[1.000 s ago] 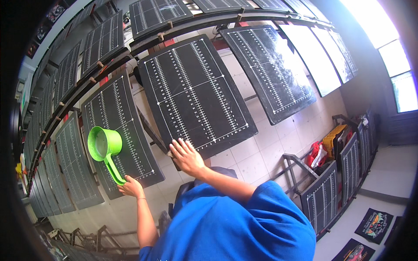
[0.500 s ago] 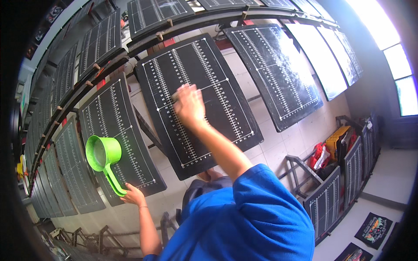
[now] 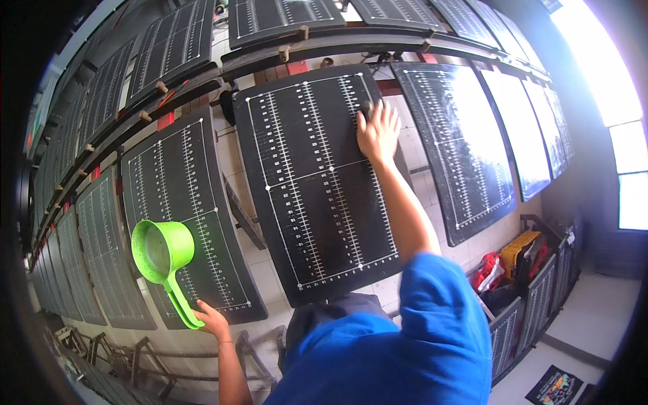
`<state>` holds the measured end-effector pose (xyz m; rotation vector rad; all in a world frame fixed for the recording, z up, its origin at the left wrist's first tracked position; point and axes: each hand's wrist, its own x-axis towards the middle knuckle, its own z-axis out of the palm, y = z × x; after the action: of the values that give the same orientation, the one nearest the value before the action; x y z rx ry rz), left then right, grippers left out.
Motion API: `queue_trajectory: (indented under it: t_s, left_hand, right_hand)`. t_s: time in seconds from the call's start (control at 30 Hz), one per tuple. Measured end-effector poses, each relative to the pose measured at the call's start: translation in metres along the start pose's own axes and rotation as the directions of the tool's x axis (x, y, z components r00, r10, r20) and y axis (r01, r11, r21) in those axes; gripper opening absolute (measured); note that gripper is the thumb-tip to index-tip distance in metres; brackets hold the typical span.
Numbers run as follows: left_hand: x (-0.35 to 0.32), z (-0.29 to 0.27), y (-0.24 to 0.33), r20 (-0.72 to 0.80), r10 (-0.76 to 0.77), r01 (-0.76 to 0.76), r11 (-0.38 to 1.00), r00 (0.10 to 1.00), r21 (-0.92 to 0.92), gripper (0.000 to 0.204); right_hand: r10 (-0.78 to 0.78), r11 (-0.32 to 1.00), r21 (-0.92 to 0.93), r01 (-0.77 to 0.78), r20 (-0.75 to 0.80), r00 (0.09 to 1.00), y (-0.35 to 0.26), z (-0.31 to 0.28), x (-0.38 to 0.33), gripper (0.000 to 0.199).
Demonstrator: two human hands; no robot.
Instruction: The person cleans the surface of a solar panel using a cloth. They wipe the panel in broad strokes, moving from one side to the other, and occasionally adjust the cloth in their hands. The person also briefly holds a green scoop while cleaning.
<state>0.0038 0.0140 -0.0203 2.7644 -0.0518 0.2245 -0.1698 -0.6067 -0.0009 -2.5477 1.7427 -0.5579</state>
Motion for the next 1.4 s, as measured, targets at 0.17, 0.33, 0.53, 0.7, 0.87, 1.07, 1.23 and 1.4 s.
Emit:
queue_trajectory:
  t_s: [0.17,0.33,0.53,0.7,0.87,1.07,1.23,1.4]
  left_hand:
    - [0.006,-0.012,0.023,0.113,-0.03,0.042,0.994,0.993,-0.101,0.059]
    - [0.005,-0.006,-0.001,0.138,-0.053,0.069,0.991,0.989,-0.114,0.066]
    - [-0.004,-0.007,-0.005,0.11,-0.077,0.092,0.986,0.991,-0.137,0.061]
    - [0.004,-0.019,0.04,0.151,-0.068,0.091,0.984,0.986,-0.156,0.051]
    - [0.004,-0.015,0.026,0.127,-0.076,0.096,0.984,0.989,-0.151,0.055]
    - [0.001,-0.002,-0.007,0.072,-0.088,0.102,0.97,0.994,-0.22,0.056]
    - [0.001,0.015,-0.036,0.036,0.021,-0.02,0.999,0.999,-0.037,0.052]
    - [-0.001,0.014,-0.021,-0.051,0.072,-0.07,0.997,0.996,0.042,0.051]
  right_hand:
    - [-0.241,0.96,0.159,0.23,0.055,0.969,-0.155,0.029,0.009,0.07]
    - [-0.741,0.659,0.436,0.613,0.238,0.628,-0.154,-0.047,-0.173,0.068]
    - [-0.289,0.954,0.137,0.266,0.192,0.938,-0.018,-0.041,-0.078,0.067]
    - [0.048,0.999,-0.013,-0.049,-0.054,0.997,-0.046,0.047,0.103,0.075]
    - [-0.314,0.932,0.197,0.303,0.024,0.949,-0.199,0.074,0.071,0.067]
    - [-0.779,0.602,0.455,0.656,0.157,0.607,-0.228,0.015,-0.107,0.06]
    - [-0.561,0.805,0.274,0.526,0.064,0.826,-0.143,-0.006,-0.018,0.043]
    - [-0.299,0.95,0.039,0.311,-0.189,0.935,-0.008,0.016,0.033,0.04]
